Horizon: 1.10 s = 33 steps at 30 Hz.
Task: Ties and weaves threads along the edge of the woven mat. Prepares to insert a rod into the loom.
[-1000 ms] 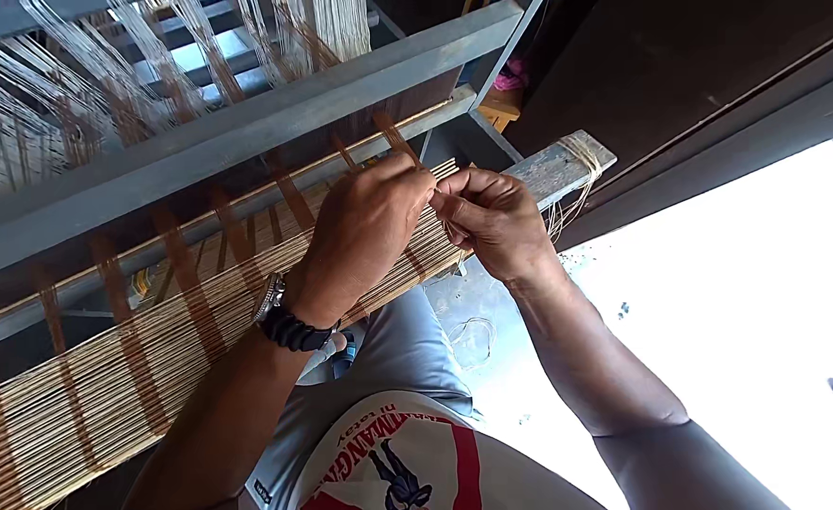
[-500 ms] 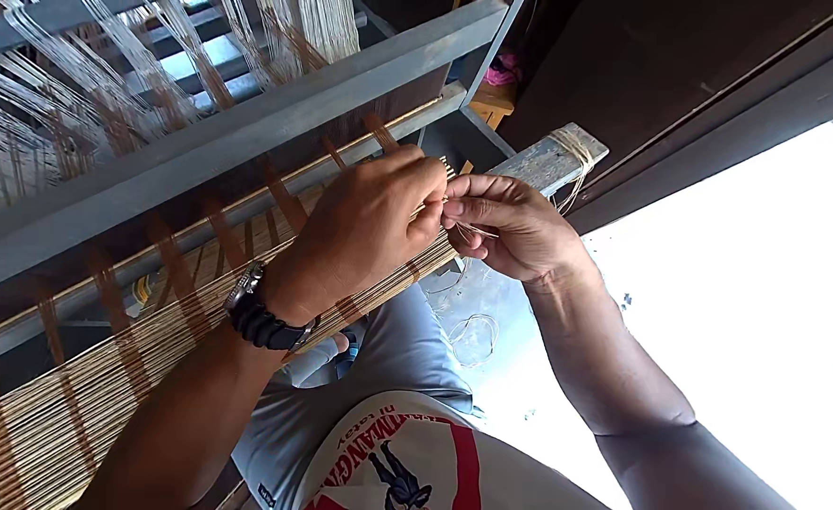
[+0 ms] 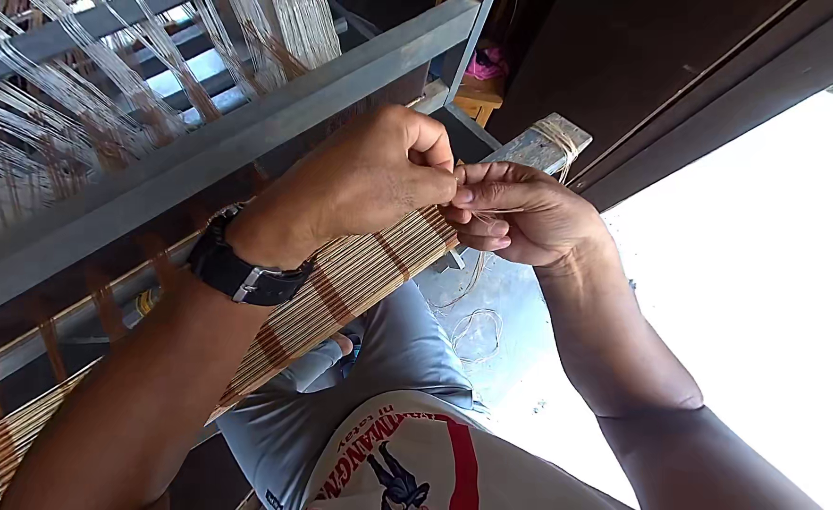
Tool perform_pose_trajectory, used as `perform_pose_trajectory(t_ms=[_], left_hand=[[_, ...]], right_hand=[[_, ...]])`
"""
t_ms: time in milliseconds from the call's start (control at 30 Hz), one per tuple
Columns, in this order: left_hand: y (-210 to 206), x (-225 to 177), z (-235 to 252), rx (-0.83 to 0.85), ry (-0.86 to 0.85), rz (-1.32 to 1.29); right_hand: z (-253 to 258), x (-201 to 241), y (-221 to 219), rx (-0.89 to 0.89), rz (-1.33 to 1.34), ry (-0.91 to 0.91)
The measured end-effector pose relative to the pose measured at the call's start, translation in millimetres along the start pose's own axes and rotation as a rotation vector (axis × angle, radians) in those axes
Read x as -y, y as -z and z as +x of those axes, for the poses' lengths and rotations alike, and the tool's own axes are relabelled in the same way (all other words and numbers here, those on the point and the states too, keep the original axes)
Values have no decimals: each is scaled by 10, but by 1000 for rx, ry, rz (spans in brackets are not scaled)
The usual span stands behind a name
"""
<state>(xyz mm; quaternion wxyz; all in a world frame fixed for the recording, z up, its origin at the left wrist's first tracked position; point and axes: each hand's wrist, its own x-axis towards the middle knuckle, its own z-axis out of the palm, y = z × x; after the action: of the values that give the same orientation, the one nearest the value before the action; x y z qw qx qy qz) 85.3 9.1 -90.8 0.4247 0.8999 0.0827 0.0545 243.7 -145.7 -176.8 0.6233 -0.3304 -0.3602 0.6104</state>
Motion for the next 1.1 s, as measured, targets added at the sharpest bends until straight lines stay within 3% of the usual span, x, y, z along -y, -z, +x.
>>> perform_pose_trajectory(t_ms=[367,767,1100], left_hand=[[17,-203,151,49,13,125],[-108,-177,328,71,30,112],[-143,-151,303,-70,-6,-4]], right_hand=[[9,207,135,92,-134,-17],[-49,151,199,33,-202,38],[-74,62,125,-56,-185,158]])
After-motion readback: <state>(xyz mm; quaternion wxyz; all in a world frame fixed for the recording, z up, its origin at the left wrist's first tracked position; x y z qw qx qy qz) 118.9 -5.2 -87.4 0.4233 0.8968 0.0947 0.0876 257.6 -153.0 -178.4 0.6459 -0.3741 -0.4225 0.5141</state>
